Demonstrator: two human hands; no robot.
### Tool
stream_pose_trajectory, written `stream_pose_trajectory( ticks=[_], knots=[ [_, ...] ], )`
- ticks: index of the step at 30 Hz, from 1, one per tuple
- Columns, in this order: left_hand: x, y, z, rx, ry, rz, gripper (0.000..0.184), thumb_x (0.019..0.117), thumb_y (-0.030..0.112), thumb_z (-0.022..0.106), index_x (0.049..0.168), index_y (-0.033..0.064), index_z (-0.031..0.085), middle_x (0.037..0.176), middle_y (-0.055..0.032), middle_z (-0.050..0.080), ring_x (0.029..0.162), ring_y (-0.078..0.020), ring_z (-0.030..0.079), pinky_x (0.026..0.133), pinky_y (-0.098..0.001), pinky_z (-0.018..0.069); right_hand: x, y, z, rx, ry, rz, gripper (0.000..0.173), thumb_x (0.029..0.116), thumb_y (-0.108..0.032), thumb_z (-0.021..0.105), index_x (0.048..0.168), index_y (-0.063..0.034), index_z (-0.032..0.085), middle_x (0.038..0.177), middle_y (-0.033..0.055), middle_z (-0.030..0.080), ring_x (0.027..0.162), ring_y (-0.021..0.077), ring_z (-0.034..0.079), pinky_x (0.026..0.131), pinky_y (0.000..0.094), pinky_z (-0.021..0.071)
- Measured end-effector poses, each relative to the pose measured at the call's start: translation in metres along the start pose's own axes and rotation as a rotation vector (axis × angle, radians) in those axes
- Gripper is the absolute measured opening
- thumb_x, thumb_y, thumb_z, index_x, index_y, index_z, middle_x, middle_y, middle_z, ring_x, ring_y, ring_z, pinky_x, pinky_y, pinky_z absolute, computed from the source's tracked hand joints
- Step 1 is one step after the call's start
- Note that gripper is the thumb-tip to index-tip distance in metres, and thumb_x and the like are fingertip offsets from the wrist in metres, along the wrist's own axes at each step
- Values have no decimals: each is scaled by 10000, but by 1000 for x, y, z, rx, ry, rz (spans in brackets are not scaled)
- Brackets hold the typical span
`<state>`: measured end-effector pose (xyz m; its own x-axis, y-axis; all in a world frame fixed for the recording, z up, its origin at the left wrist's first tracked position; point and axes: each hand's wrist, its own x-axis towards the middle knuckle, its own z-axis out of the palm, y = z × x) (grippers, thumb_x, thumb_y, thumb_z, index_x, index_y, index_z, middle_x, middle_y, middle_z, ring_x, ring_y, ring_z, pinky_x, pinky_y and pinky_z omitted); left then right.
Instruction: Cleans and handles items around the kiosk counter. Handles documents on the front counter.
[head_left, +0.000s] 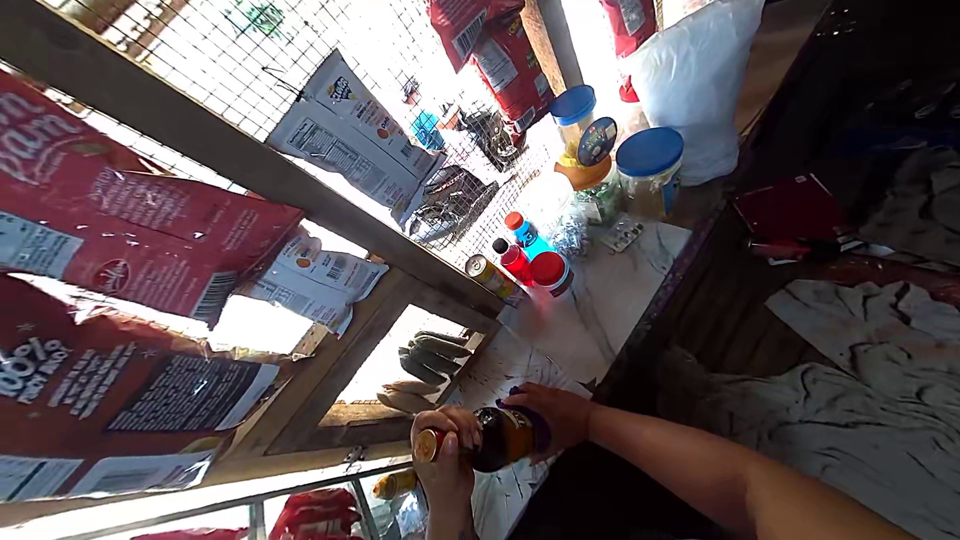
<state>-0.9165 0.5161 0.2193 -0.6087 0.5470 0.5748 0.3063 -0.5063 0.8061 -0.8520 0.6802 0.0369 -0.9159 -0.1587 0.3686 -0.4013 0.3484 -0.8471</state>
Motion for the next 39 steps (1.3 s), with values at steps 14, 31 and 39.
stream_pose_trajectory(
  ticks=[14,31,39],
  knots=[
    [-3,-1,2,72,60,25,177,974,317,687,1086,185,651,791,4,665,675,-103,665,651,-244,581,-1,-3,-2,0,17,-6,1061,629,-413,967,1521,-143,461,1415,212,544,1279,319,577,1066,436,506],
    [-4,0,5,107,75,39,183,981,304,681,1114,186,638,825,-5,678,701,-108,678,668,-252,591,-1,-6,-5,-21,-13,43,1060,644,-449,953,1532,-159,453,1426,198,541,1277,305,581,1060,437,511],
    [-3,0,6,147,66,32,169,978,271,692,1117,203,626,838,4,678,716,-98,679,694,-245,590,-1,-8,-6,-20,-1,39,1049,645,-455,952,1517,-134,468,1426,211,540,1287,308,573,1069,431,503]
  ],
)
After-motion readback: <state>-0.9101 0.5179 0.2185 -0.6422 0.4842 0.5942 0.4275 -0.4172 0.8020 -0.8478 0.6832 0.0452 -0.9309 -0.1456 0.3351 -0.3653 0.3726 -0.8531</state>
